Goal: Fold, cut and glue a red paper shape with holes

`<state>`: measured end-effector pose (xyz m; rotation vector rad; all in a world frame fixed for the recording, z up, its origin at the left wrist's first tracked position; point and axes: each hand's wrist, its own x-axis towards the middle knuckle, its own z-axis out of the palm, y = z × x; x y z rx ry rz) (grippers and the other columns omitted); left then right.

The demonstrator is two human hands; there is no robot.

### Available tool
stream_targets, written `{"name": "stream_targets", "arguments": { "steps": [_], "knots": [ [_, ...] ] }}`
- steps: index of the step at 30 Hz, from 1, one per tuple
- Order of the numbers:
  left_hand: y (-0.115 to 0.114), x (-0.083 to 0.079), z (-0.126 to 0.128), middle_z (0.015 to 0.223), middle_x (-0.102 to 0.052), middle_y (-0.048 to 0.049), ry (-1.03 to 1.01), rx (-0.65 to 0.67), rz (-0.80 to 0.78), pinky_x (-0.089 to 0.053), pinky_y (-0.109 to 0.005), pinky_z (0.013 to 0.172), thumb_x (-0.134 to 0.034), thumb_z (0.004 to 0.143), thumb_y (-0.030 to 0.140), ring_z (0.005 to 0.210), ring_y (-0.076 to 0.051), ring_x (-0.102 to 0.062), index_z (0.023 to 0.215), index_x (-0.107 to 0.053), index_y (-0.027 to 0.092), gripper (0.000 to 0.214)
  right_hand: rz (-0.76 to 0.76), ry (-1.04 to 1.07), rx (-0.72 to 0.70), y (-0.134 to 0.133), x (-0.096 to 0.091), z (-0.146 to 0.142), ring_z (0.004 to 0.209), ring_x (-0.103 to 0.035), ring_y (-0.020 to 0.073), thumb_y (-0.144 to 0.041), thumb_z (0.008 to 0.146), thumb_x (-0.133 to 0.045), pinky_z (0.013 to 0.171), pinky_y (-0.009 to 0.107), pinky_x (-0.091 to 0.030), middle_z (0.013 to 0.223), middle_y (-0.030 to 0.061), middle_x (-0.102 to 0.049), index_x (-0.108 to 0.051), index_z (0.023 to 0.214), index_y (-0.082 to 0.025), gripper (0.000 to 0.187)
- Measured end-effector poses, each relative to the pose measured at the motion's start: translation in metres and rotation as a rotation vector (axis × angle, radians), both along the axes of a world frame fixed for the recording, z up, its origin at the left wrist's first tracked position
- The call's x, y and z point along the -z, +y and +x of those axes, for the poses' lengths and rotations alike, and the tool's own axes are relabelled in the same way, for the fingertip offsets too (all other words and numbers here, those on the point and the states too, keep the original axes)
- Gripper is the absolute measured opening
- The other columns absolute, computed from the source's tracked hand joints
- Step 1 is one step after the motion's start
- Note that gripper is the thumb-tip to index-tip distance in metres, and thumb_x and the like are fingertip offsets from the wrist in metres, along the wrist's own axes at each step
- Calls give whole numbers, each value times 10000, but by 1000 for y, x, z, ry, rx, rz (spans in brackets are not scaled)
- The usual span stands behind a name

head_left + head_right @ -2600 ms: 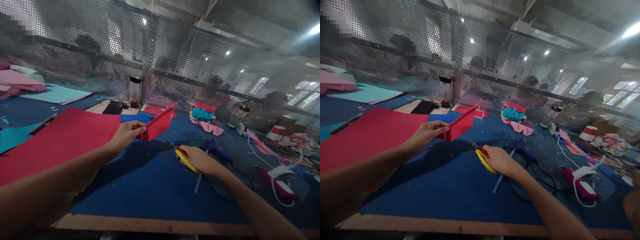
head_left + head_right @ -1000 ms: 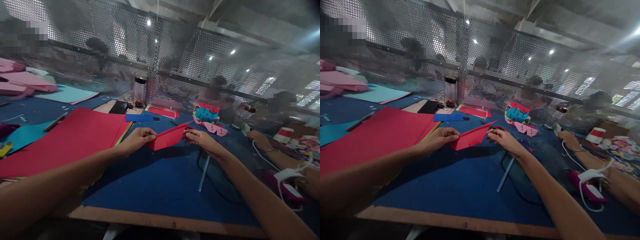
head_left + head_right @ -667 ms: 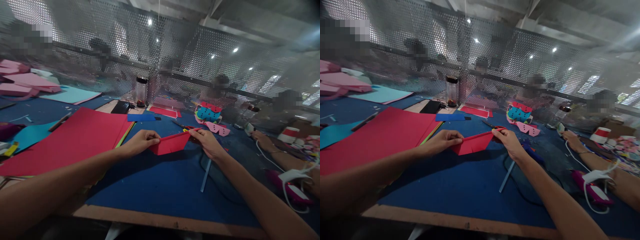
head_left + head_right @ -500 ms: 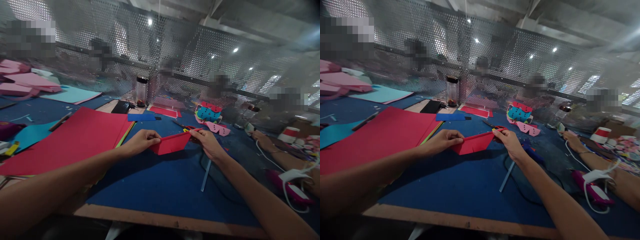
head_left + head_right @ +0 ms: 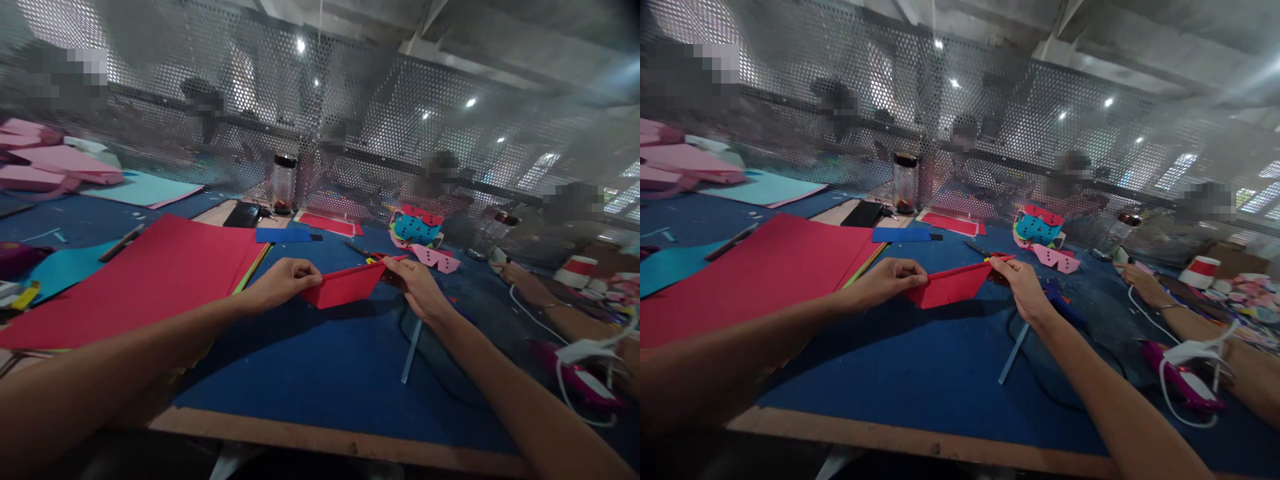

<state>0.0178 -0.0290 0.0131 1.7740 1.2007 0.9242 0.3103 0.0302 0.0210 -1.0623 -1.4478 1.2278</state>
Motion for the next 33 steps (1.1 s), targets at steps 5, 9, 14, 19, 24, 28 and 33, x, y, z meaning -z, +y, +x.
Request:
{"name": "stream_targets", "arguments": {
  "steps": [5,9,14,19,24,28,33],
  "knots": [
    [0,0,0,815,-698,-35,9,-3,-3,-414,-263,648,-616,878,423,736,-157,-603,890,-698,156,279,-6,6,6,-2,-1,-1,823,-678,216,-540,747,-790,778,318,-522,927,58,-770,-789,857,-203,355],
    [1,1,0,813,-693,-35,0,6,1,-414,-261,650,-616,884,421,731,-150,-600,886,-694,156,277,-9,30,8,-2,-1,-1,778,-669,203,-550,755,-779,763,318,-520,890,47,-770,-780,829,-211,346],
    [-1,-1,1,774,-671,-18,-1,0,-3,-395,-255,631,-620,882,417,699,-139,-584,862,-685,158,268,-10,59,6,0,1,0,777,-675,206,-542,739,-794,770,324,-520,817,41,-763,-778,824,-210,344],
    [-1,-3,2,765,-663,-17,11,1,-9,-391,-262,634,-620,874,421,695,-144,-576,848,-678,155,274,-10,61,7,1,2,0,781,-679,215,-529,762,-776,767,332,-522,873,48,-772,-775,821,-220,315],
    [1,0,1,751,-653,-5,-7,-1,-15,-382,-256,628,-627,867,423,686,-140,-567,843,-678,159,270,-27,103,6,-2,-1,-2,803,-689,216,-527,759,-768,755,321,-529,860,51,-768,-767,797,-214,315],
    [3,1,0,732,-647,2,-13,-1,-13,-383,-254,634,-640,856,431,681,-139,-567,822,-674,165,270,-32,116,5,-3,-3,-3,785,-687,199,-527,761,-753,732,302,-523,859,49,-768,-776,815,-208,325],
    [1,0,0,773,-671,-13,12,-12,-27,-398,-260,647,-636,856,432,711,-148,-582,848,-691,163,275,-27,78,1,-4,-3,-3,751,-676,188,-531,773,-734,719,293,-509,801,45,-755,-776,819,-202,335]
  ]
}}
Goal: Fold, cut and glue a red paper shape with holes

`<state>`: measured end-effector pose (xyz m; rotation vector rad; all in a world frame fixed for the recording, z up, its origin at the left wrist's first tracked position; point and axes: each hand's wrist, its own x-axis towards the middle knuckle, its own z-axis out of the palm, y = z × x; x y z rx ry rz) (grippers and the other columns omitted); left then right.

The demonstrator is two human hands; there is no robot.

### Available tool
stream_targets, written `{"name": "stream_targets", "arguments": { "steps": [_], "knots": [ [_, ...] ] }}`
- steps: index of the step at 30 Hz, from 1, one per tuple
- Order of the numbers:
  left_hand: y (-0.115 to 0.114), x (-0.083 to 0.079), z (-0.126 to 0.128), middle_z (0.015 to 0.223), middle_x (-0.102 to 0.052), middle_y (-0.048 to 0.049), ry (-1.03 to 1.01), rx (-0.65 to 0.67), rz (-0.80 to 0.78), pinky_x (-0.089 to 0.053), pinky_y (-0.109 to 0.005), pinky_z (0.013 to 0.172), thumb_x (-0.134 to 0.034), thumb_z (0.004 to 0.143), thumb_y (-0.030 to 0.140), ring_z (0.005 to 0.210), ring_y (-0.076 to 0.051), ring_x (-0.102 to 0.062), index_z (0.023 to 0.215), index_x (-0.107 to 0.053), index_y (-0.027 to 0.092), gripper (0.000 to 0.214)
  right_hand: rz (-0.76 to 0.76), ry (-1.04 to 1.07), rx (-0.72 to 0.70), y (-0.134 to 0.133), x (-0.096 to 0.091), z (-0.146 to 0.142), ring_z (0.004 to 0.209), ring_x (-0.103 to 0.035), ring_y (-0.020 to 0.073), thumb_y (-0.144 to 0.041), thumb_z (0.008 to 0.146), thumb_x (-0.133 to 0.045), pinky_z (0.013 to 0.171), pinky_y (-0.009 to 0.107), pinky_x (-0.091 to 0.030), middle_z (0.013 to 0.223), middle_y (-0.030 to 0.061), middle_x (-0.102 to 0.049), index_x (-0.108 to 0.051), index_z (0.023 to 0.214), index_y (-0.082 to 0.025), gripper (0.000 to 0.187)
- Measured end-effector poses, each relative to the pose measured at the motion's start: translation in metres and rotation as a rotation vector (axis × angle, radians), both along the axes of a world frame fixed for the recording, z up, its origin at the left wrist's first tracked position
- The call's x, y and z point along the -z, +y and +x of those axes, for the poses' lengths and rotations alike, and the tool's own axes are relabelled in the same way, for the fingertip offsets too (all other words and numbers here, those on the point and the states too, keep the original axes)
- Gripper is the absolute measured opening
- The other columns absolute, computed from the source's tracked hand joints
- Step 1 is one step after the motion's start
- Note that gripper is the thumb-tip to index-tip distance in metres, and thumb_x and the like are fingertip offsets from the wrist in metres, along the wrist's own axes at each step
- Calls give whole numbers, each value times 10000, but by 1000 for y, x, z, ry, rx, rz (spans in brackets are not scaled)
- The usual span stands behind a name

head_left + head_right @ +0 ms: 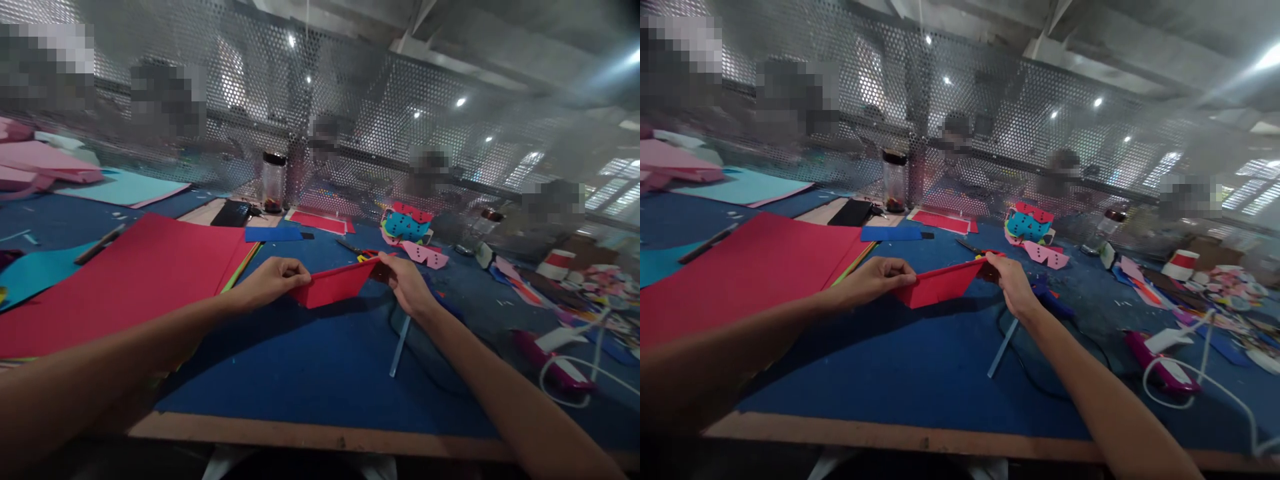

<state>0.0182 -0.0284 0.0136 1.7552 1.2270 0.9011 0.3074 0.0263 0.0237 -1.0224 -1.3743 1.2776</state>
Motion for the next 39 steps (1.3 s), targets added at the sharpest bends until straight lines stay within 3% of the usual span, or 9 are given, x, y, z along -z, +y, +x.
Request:
{"name": "stream_targets", "arguments": {
  "steps": [9,15,39],
  "knots": [
    [-4,-8,3,776,-665,-24,92,-26,0,-418,-274,659,-613,850,443,725,-160,-575,851,-692,162,291,15,-20,-21,-2,0,-2,695,-661,170,-541,783,-722,716,289,-495,761,48,-744,-765,780,-182,362],
    [-1,-5,1,773,-677,-21,86,-11,28,-417,-262,645,-614,852,437,709,-155,-582,845,-698,164,286,9,-37,-18,-2,1,-1,741,-682,195,-566,774,-714,762,317,-508,800,52,-753,-766,812,-195,377],
    [0,-2,0,768,-675,-22,66,-11,32,-401,-259,636,-617,857,417,707,-154,-576,842,-710,165,269,-16,-40,13,-2,3,-1,706,-668,172,-531,768,-733,689,281,-490,780,45,-757,-769,803,-191,343]
  ]
}}
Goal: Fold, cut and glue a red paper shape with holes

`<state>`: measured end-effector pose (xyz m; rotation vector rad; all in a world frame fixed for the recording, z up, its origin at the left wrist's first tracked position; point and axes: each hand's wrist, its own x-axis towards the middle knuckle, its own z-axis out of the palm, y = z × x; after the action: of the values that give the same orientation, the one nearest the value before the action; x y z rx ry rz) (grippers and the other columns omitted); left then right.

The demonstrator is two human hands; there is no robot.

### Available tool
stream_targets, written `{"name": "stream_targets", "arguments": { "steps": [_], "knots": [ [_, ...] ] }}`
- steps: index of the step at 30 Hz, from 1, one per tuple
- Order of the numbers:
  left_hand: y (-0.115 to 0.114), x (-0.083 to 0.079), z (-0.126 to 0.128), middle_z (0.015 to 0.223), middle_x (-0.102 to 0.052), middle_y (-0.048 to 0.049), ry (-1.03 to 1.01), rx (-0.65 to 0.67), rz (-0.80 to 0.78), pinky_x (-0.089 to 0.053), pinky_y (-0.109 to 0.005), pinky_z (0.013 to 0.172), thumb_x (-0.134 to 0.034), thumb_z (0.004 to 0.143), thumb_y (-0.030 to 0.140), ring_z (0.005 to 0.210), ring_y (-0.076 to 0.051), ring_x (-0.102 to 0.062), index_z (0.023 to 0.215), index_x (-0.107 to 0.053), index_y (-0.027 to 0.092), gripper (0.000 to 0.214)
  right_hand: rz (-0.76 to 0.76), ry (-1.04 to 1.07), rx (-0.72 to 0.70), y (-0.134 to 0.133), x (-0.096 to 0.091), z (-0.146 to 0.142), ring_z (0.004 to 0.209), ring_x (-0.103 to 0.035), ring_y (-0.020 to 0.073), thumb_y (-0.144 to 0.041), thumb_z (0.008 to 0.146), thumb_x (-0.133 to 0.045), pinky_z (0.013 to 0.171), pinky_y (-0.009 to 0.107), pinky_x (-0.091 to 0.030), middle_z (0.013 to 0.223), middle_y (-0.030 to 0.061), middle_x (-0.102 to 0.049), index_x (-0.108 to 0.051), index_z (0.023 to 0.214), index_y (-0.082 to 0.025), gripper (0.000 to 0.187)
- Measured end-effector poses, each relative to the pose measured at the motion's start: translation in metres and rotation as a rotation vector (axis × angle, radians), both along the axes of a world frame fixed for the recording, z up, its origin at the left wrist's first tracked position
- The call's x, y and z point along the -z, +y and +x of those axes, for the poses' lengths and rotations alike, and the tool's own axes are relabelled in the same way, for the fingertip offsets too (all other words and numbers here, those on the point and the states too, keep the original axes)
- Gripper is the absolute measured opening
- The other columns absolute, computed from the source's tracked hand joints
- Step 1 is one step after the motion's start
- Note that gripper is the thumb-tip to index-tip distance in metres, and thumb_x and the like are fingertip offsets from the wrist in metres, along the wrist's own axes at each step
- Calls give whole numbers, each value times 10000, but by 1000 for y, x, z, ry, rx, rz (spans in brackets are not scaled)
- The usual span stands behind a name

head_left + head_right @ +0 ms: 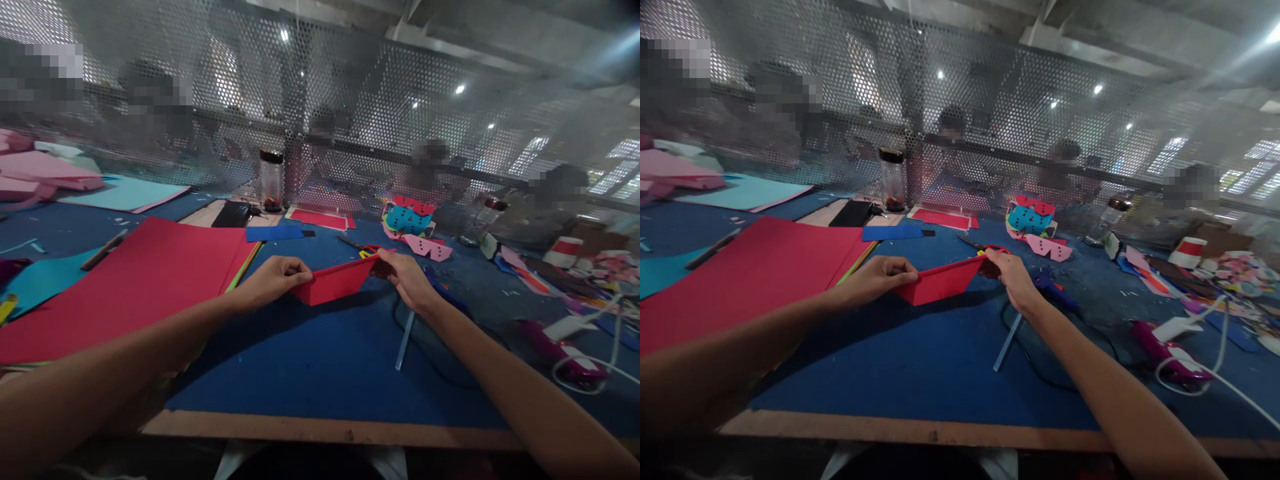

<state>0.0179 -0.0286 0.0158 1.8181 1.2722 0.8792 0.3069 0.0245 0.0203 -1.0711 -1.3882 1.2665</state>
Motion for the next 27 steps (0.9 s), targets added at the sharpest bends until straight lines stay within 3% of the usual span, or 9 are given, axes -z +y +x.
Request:
{"name": "stream_targets", "arguments": {
  "steps": [17,27],
  "knots": [
    [1,4,-1,797,-696,-18,-4,26,20,-414,-255,649,-606,881,443,732,-158,-607,894,-710,163,298,3,-5,-4,2,3,1,688,-669,162,-527,764,-741,690,272,-493,769,48,-753,-768,793,-190,339],
    [-2,0,-6,856,-728,-34,113,-9,78,-434,-275,686,-573,903,440,791,-182,-633,945,-736,164,323,-16,-44,-5,2,6,1,682,-676,153,-501,788,-730,675,265,-505,783,49,-759,-786,814,-190,317]
  ]
}}
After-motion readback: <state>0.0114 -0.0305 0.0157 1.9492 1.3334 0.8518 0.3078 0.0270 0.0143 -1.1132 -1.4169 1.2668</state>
